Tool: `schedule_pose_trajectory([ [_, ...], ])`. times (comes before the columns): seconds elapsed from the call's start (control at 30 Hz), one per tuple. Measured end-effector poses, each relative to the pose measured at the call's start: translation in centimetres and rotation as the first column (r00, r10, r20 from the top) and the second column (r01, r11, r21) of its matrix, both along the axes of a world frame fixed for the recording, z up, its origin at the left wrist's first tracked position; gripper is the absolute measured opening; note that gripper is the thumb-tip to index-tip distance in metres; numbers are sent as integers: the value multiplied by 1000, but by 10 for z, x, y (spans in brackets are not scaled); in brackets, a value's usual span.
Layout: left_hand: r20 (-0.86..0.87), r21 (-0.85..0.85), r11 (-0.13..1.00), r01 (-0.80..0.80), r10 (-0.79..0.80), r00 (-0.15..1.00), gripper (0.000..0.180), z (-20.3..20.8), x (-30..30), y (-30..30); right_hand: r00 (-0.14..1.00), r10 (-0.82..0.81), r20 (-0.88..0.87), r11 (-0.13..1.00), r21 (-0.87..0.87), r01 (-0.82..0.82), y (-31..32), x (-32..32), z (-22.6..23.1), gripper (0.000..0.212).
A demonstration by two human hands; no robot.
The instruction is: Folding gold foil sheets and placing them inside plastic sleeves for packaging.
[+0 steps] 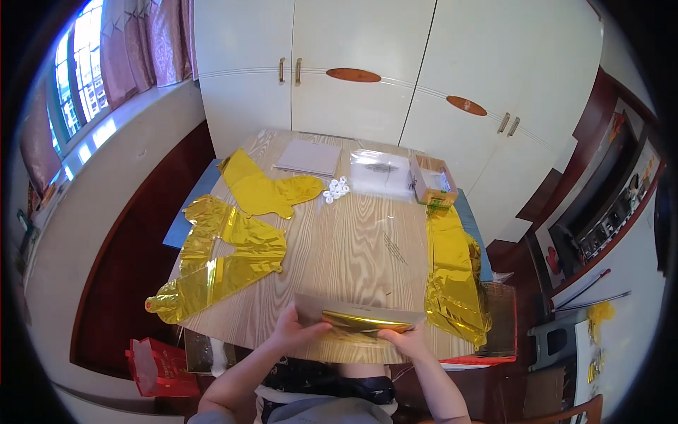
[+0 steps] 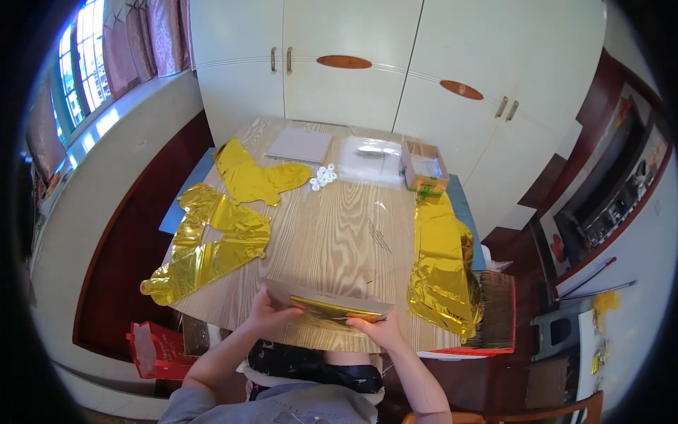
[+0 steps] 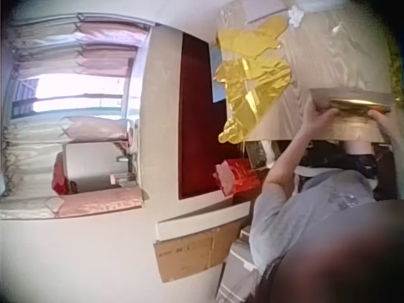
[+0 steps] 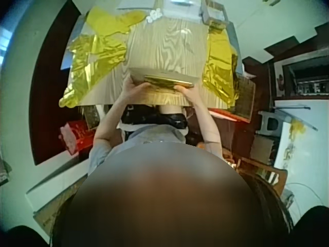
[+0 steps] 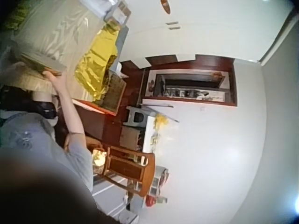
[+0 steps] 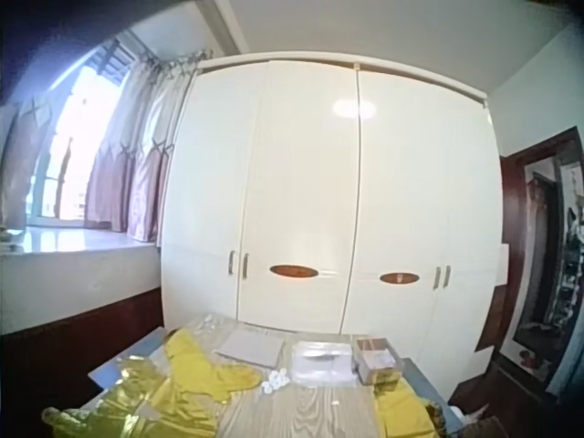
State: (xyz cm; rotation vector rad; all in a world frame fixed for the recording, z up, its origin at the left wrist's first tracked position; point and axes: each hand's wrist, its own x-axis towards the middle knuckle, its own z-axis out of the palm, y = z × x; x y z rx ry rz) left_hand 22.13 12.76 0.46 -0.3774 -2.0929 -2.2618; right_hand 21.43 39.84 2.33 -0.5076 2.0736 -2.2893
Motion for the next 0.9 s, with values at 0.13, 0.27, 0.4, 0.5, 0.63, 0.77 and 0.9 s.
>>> schedule_pose_trajectory([
  [0.13,40,56,998,-24,22,999,17,6,-2,0,994,-66,87,996,-54,71,-8,2,2,15],
  [0.27,12,104,992,-75,74,997,13,6,-2,0,975,-101,198,990,-81,118,-10,6,2,12],
  [0.4,108,115,989,-90,78,991,14,6,-3,1,977,-88,193,995,-33,96,-2,1,-10,15],
  [0.5,66,27,993,-113,111,992,34,15,-8,2,980,-191,60,979,78,187,-9,1,11,13],
  [0.63,-145,-234,903,-359,333,932,65,30,-4,8,992,-125,17,983,141,122,-15,3,18,13],
  [0.77,-91,-81,908,-410,403,911,56,24,-4,8,995,-97,27,988,127,93,-20,4,25,14],
  [0.9,-16,61,953,-296,298,955,29,44,-7,19,988,-149,39,988,45,147,-13,5,20,15],
])
